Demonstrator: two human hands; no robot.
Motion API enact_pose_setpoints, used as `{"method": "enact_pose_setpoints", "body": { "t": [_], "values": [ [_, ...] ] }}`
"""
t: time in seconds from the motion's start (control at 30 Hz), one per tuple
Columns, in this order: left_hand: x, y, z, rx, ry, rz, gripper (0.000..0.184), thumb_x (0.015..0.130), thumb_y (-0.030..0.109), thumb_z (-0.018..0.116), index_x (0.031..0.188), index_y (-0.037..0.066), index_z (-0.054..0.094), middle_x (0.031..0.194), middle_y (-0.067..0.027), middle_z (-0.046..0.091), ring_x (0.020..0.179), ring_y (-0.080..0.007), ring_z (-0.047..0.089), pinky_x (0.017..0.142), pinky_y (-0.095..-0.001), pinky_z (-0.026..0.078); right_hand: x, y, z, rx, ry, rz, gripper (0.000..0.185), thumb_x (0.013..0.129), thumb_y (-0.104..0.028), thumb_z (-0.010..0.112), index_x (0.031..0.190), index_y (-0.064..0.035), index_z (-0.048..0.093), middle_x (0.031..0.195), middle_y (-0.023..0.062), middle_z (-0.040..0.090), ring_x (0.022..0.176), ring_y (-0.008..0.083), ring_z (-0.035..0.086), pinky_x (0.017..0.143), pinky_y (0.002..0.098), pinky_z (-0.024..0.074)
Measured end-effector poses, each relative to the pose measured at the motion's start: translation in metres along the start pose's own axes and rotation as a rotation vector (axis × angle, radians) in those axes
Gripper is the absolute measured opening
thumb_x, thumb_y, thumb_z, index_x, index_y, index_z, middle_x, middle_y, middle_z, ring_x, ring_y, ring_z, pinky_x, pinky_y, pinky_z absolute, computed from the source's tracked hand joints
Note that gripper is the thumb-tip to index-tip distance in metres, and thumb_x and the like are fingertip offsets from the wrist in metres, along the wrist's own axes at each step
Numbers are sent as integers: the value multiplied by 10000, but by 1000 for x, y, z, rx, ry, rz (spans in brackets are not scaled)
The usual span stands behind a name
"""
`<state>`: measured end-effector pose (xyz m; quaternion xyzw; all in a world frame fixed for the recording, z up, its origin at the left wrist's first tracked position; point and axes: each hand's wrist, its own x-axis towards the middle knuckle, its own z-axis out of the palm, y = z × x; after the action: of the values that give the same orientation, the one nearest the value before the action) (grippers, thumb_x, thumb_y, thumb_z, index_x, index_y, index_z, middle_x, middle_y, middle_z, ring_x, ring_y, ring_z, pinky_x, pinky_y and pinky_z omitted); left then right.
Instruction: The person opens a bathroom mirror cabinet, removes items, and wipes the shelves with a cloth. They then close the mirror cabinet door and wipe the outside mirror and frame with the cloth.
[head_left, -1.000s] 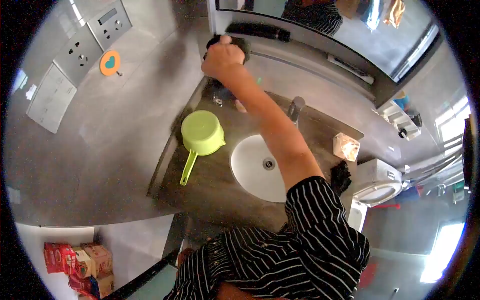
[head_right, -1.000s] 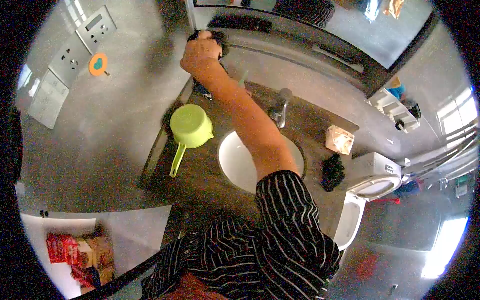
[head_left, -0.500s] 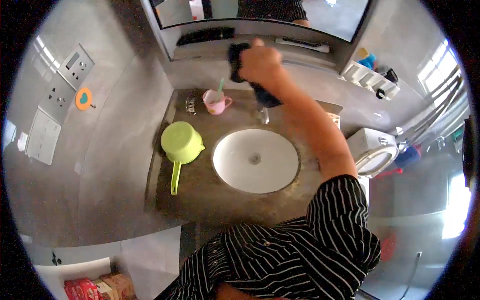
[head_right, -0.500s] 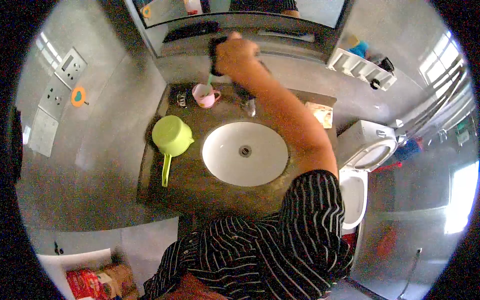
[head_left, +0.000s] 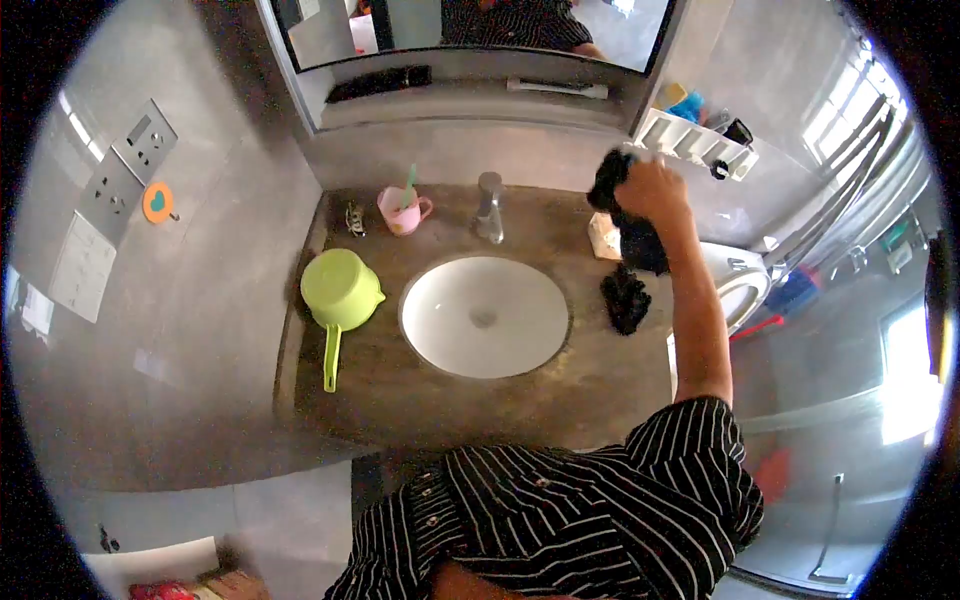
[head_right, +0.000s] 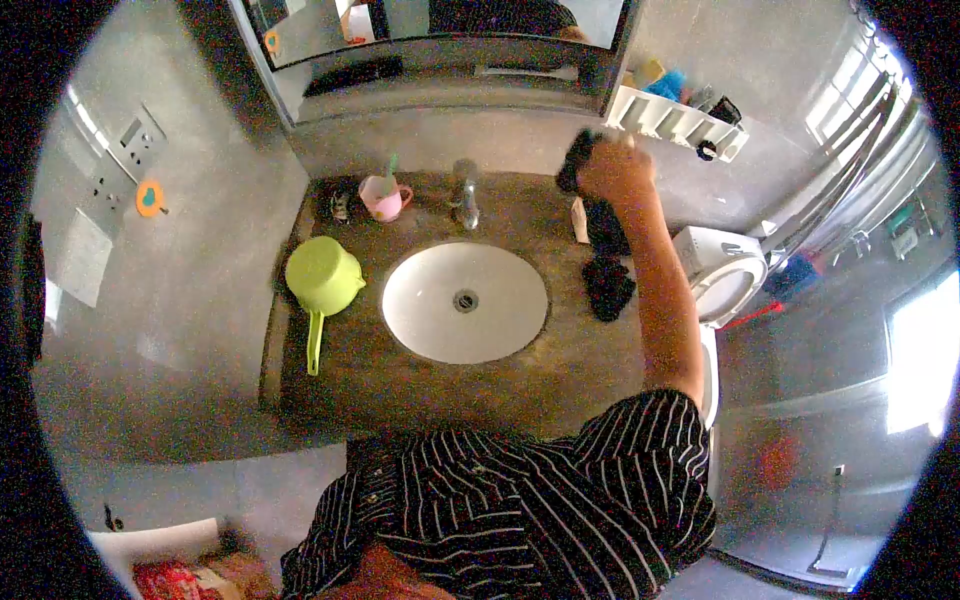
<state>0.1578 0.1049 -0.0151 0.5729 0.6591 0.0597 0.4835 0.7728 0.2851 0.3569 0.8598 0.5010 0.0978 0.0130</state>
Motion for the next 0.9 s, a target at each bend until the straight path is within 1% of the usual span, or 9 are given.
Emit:
{"method": "enact_pose_setpoints", "body": {
  "t": [0.1,0.17,0.27,0.4,0.5,0.57,0.67,0.8,0.9],
  "values": [
    [-14,-15,3,-9,20,-11,272,881,305,546,930,43,598,839,-132,624,729,-293,585,617,-389,462,-66,14,40,151,-37,-63,392,732,-334,556,1047,-124,658,1039,234,572,990,408,568,878,474,457],
    [-27,-26,8,-16,25,-33,274,880,308,548,929,43,598,843,-134,626,732,-297,588,619,-391,464,-107,3,52,100,-269,-23,429,731,-360,589,1101,-148,630,1072,213,550,971,392,575,825,485,472],
    [-46,-34,13,-34,31,-76,277,880,312,550,928,43,598,848,-136,629,738,-302,593,623,-394,466,-166,-3,125,210,-275,-98,569,735,-365,660,1251,-178,512,1155,179,483,930,377,596,763,464,519],
    [-73,-53,15,-58,61,-111,282,879,317,552,926,43,598,855,-140,634,745,-309,599,628,-398,470,-223,-10,226,119,-451,-252,777,707,-494,700,1351,-185,394,1375,179,330,1223,401,366,933,610,363],
    [-97,-69,10,-83,111,-133,285,878,321,554,924,43,598,860,-142,637,751,-314,603,632,-401,472,-222,-40,171,79,-523,-165,759,723,-483,687,1344,-158,396,1407,159,294,1277,397,294,974,643,287],
    [-111,-85,11,-107,148,-143,287,878,323,556,923,43,598,864,-144,639,755,-317,606,634,-403,474,-218,-65,160,79,-301,-263,644,777,-435,637,1304,-125,434,1325,168,393,1223,371,387,952,580,358],
    [-142,-125,19,-134,215,-159,290,877,327,558,922,43,598,869,-147,642,760,-323,611,638,-406,477,-217,-129,151,265,-307,-461,516,789,-353,613,1230,-107,504,1191,157,499,1080,338,509,883,488,438],
    [-186,-205,50,-69,307,-169,295,876,332,560,920,43,598,876,-150,646,767,-330,617,643,-410,480,-295,-258,104,-122,-105,-1199,403,781,-271,619,1138,-94,563,1044,119,578,895,323,579,765,446,478],
    [-223,-274,86,325,383,-76,298,875,336,562,918,43,598,881,-153,649,773,-335,621,647,-413,483,-373,-338,131,102,-298,-1626,385,795,-276,628,1134,-106,565,1012,117,605,903,314,588,765,450,477]
  ]
}}
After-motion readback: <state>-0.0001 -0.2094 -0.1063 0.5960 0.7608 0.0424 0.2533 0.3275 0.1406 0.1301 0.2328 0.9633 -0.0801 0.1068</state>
